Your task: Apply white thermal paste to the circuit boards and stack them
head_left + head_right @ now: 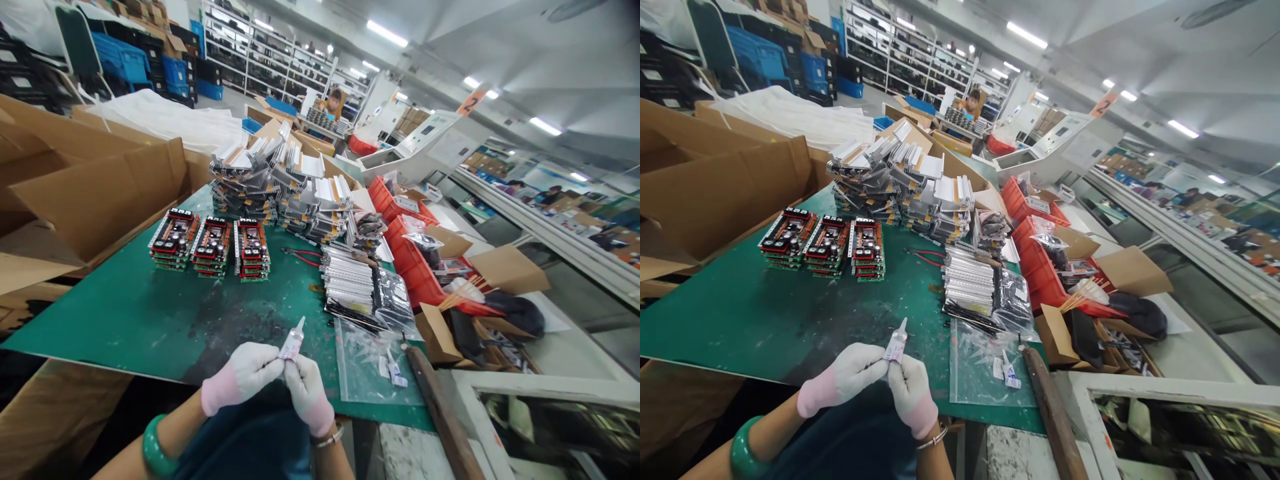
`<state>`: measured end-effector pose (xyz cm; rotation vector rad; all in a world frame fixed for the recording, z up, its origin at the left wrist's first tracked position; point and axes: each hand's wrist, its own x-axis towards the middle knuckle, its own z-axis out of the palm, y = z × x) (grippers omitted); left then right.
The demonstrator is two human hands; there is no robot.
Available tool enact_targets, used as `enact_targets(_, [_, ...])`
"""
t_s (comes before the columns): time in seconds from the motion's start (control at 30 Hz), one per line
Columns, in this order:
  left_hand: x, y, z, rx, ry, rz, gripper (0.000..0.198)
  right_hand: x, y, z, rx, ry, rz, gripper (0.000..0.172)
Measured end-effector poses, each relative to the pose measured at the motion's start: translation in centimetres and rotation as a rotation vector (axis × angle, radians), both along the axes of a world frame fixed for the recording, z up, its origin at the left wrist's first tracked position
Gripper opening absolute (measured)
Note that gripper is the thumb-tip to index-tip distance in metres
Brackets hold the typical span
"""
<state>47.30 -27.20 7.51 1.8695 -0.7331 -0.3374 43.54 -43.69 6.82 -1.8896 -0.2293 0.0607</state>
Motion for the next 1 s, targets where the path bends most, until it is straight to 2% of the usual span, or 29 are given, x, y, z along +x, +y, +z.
enact_targets(0.13, [-0.3,-0.2,0.5,-0.054,0.090,-0.022,0.048,-0.2,0.0,-0.3,0.037,0.028,0.003,0.045])
enact_targets(0.33, [-0.4,-0.2,1.2,-0.069,0.160,-0.001,0.048,-0.2,-0.1,0.1,0.004,-0.028,-0.127,0.044])
enact_targets(0.5, [-0.2,-0.2,0.9,-0.011,0.104,0.053,0.041,-0.1,-0.3,-0.3,-0.010,-0.020,-0.101,0.042])
enact_targets(0.67, [-0.1,-0.1,0.6,-0.106,0.193,-0.010,0.042,-0.2,-0.5,-0.3,-0.004,-0.020,-0.028,0.044])
enact_targets(0.83, [0.0,0.0,1.1,-0.128,0.305,-0.058,0.044,-0.1,-0.5,0.2,0.057,-0.015,0.050,0.046])
enact_targets(1.0, [-0.1,0.1,1.1,-0.160,0.343,-0.092,0.046,-0.2,-0.5,0.1,0.056,0.006,0.040,0.043])
